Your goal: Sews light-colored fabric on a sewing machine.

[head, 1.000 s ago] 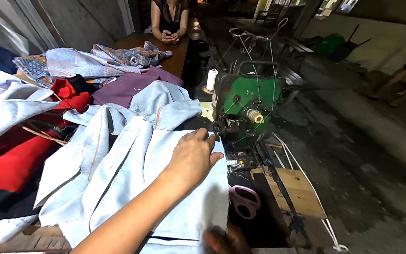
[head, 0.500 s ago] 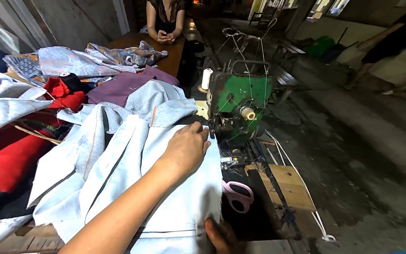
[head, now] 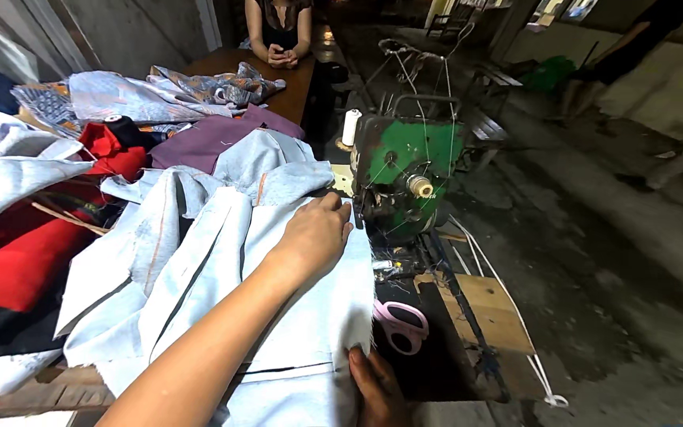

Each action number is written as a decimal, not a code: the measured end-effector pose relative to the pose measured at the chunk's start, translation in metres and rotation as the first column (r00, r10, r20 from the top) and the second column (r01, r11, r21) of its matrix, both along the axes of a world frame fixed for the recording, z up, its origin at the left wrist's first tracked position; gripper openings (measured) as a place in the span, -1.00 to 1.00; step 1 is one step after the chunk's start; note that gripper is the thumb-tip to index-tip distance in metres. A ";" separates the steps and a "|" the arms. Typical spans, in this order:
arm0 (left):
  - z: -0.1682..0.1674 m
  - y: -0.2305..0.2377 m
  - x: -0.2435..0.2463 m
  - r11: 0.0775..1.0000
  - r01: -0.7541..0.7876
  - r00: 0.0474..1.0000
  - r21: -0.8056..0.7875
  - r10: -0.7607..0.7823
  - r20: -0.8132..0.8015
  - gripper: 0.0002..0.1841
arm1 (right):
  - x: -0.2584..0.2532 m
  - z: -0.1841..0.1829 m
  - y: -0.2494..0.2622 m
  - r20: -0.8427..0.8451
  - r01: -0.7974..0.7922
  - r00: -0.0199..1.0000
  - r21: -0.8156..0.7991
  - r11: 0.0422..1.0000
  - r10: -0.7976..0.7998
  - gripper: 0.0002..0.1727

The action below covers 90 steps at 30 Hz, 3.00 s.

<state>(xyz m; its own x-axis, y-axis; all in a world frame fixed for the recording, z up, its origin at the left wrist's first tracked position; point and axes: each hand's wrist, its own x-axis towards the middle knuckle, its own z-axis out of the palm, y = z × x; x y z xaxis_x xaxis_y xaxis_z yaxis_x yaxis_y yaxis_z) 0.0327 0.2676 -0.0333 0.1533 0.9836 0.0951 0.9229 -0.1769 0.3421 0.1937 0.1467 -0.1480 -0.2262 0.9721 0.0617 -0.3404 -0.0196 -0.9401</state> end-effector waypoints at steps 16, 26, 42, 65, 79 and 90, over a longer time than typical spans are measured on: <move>-0.003 0.047 -0.002 0.987 -0.098 0.991 0.129 0.085 0.108 -0.75 | -0.003 0.006 0.011 -0.079 -0.051 0.995 0.053 0.997 0.055 -0.59; -0.002 0.058 -0.005 0.985 -0.135 0.986 0.109 0.123 0.110 -0.71 | -0.009 0.013 0.020 -0.113 -0.017 0.993 0.057 0.998 0.023 -0.65; 0.002 0.072 -0.010 0.986 -0.146 0.985 0.084 0.137 0.106 -0.64 | -0.019 0.032 0.029 0.024 0.014 1.000 0.003 1.000 -0.014 -0.71; 0.001 0.088 -0.015 0.967 -0.246 0.968 0.063 0.241 0.073 -0.64 | -0.016 0.032 0.040 0.028 0.110 0.993 0.045 0.993 -0.112 -0.82; 0.008 0.101 -0.021 0.963 -0.263 0.963 0.058 0.259 0.069 -0.63 | -0.022 0.041 0.050 -0.038 0.111 0.993 -0.035 0.993 -0.112 -0.73; 0.015 0.084 -0.029 0.939 -0.253 0.967 0.233 0.247 0.055 -0.67 | -0.022 0.028 0.055 0.252 0.180 0.930 0.317 0.931 -0.266 -0.86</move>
<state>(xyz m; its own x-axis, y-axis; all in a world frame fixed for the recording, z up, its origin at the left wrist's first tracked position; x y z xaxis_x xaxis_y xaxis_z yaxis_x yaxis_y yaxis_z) 0.0034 0.3515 -0.0185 -0.1000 0.9387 0.3298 0.9395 -0.0201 0.3421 0.1720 0.2018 -0.1199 -0.0547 0.9499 0.3077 -0.0204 0.3070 -0.9515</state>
